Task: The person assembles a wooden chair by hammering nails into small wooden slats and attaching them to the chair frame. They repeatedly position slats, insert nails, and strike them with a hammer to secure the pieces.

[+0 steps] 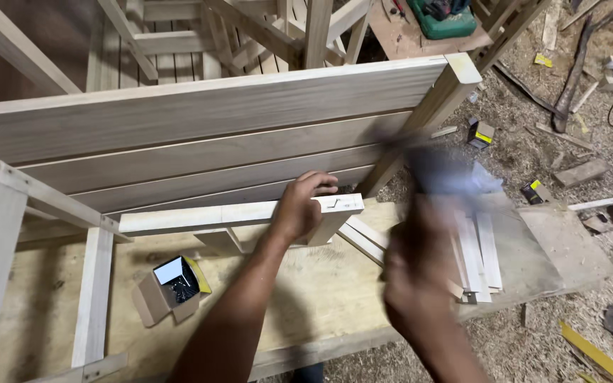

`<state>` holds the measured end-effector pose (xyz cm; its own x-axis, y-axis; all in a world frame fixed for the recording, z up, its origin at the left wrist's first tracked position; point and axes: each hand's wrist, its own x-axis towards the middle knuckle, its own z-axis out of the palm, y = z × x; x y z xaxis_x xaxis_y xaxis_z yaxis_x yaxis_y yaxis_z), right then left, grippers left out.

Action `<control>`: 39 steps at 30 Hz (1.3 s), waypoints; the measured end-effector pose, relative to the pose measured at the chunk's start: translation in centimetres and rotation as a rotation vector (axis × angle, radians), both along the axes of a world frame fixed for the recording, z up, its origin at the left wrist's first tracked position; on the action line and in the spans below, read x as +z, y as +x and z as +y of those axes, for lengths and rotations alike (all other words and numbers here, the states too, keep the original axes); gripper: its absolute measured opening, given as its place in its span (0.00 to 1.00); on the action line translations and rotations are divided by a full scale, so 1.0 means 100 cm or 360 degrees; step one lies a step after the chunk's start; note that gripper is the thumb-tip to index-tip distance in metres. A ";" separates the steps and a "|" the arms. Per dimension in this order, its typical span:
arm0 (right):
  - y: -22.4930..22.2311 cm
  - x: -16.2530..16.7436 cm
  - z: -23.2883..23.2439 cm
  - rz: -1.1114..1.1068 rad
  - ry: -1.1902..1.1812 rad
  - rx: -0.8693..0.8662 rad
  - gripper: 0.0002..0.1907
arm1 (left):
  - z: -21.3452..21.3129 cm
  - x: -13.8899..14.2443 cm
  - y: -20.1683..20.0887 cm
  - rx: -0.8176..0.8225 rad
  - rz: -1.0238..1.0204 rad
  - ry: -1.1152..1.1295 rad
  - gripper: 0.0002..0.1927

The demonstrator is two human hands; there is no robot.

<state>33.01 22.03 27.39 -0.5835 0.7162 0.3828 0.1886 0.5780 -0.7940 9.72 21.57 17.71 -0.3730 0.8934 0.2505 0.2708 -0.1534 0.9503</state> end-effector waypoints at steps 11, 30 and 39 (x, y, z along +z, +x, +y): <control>0.002 -0.069 0.019 -0.0761 -0.0184 -0.0338 0.32 | 0.001 0.003 -0.006 -0.0067 0.0634 -0.0119 0.31; 0.017 -0.060 0.009 -0.0598 -0.1181 -0.0575 0.34 | 0.021 0.046 -0.016 -0.0382 0.0944 -0.1303 0.16; 0.003 -0.022 0.016 -0.0866 -0.0681 -0.0464 0.36 | 0.019 0.042 -0.018 -0.0360 0.1018 -0.1208 0.14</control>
<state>33.30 23.58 25.15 -0.3747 0.8922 -0.2522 0.7169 0.1064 -0.6890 7.94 23.46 21.88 -0.1705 0.9324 -0.3187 0.8018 0.3193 0.5051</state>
